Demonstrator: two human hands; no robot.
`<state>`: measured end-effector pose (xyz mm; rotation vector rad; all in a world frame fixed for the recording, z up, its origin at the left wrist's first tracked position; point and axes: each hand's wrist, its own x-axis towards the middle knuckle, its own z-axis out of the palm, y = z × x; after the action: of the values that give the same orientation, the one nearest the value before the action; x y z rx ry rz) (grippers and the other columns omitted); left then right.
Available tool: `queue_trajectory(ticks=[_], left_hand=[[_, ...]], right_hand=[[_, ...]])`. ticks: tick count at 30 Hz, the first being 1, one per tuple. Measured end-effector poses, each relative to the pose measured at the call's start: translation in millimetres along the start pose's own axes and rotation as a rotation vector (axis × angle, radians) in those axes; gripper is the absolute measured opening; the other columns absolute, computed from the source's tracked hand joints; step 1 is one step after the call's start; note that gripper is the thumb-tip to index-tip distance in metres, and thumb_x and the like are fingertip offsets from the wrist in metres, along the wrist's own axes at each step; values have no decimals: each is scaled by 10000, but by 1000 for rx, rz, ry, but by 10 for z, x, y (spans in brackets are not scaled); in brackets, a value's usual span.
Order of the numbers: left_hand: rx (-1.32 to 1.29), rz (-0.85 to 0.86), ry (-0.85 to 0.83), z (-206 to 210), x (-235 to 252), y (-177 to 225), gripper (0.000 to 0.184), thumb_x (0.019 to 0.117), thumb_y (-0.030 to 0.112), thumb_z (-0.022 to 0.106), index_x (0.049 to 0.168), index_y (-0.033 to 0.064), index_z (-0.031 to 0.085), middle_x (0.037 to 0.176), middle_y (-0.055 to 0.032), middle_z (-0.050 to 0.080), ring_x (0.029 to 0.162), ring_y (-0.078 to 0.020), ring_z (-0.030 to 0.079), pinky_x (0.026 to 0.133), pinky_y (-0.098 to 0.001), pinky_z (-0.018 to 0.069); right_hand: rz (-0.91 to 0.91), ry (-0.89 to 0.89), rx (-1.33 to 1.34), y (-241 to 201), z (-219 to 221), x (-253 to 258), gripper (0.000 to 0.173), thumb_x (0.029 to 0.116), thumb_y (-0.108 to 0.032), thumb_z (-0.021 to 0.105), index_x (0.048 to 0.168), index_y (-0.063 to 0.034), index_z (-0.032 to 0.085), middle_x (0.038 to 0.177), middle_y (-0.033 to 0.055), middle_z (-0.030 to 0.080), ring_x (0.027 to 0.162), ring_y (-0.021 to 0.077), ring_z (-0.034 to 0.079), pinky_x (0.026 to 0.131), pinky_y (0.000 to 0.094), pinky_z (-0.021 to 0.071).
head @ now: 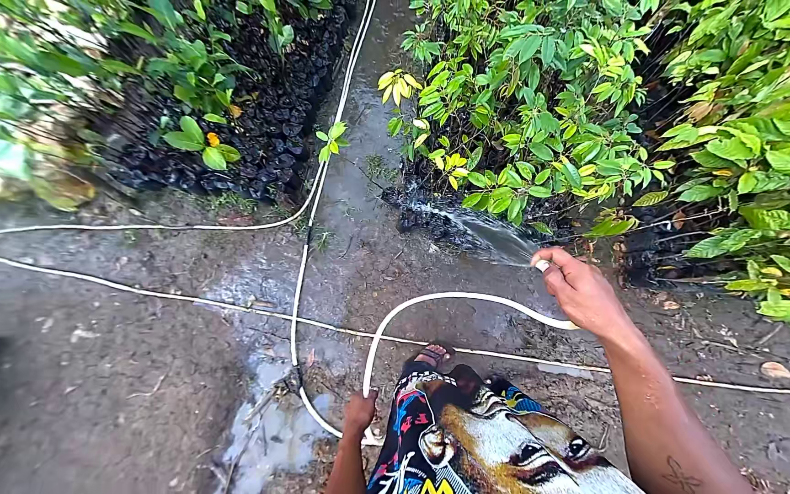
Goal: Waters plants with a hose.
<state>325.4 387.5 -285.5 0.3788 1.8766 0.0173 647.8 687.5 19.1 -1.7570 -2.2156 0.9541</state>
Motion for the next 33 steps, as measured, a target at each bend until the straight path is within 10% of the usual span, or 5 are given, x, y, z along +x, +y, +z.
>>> queue_trajectory(ticks=[28, 33], left_hand=[[-168, -80, 71, 207, -506, -532, 525, 1075, 422, 491, 1309, -28, 623, 1222, -276, 674, 1191, -415, 644, 1036, -606, 479], [-256, -84, 55, 321, -761, -661, 542, 1071, 444, 482, 1321, -16, 624, 1279, -270, 657, 1227, -407, 630, 1056, -610, 472]], right_hand=[[-97, 81, 23, 2, 163, -50, 356, 1060, -277, 368, 1217, -129, 651, 670, 46, 540, 528, 212, 516, 519, 472, 446], [-239, 19, 108, -61, 127, -162, 373, 1051, -154, 368, 1256, 88, 562, 768, 149, 575, 580, 210, 537, 572, 448, 495]])
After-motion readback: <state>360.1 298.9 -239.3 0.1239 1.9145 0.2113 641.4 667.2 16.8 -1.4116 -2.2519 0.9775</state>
